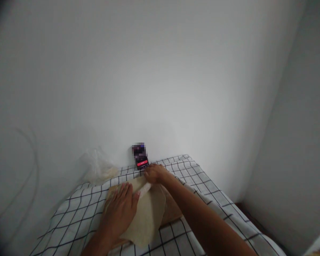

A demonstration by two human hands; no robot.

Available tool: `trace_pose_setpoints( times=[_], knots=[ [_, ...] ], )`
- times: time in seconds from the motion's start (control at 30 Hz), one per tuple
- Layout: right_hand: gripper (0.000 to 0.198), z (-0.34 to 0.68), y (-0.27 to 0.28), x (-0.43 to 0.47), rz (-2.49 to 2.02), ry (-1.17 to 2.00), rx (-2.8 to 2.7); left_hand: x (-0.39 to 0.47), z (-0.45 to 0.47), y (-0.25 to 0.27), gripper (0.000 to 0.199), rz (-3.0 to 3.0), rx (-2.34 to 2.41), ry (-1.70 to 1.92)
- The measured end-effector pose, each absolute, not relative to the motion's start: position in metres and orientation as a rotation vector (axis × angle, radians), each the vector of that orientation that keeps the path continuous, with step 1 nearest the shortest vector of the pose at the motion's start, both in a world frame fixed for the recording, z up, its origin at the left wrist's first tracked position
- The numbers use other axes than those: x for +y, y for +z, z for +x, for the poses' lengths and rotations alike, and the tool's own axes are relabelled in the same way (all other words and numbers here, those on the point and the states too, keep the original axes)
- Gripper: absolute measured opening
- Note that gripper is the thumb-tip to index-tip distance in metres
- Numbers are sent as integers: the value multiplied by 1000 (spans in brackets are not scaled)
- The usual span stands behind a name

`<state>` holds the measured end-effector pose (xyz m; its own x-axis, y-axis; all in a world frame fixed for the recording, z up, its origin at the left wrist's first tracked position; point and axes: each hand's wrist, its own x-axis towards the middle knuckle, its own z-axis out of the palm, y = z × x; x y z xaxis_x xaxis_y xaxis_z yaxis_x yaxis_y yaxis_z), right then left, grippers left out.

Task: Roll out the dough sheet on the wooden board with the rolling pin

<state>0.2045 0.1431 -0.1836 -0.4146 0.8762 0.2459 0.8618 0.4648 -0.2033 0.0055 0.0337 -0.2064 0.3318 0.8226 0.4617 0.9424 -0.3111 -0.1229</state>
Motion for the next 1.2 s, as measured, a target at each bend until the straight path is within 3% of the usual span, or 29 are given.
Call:
trace_pose_setpoints(
  times=[0.3, 0.53, 0.8, 1.2],
  knots=[
    [48, 228, -206, 129, -1377, 80, -2415, 25, 20, -209, 56, -2214, -1563, -441],
    [51, 255, -201, 69, -1288, 230, -2286, 1, 22, -228, 52, -2271, -1372, -611],
    [56, 276, -210, -10, -1448, 161, -2192, -28, 14, -239, 66, -2304, -1006, -708],
    [58, 215, -183, 121, -1499, 208, -2354, 36, 2, -211, 51, -2314, -1346, -493]
  ],
)
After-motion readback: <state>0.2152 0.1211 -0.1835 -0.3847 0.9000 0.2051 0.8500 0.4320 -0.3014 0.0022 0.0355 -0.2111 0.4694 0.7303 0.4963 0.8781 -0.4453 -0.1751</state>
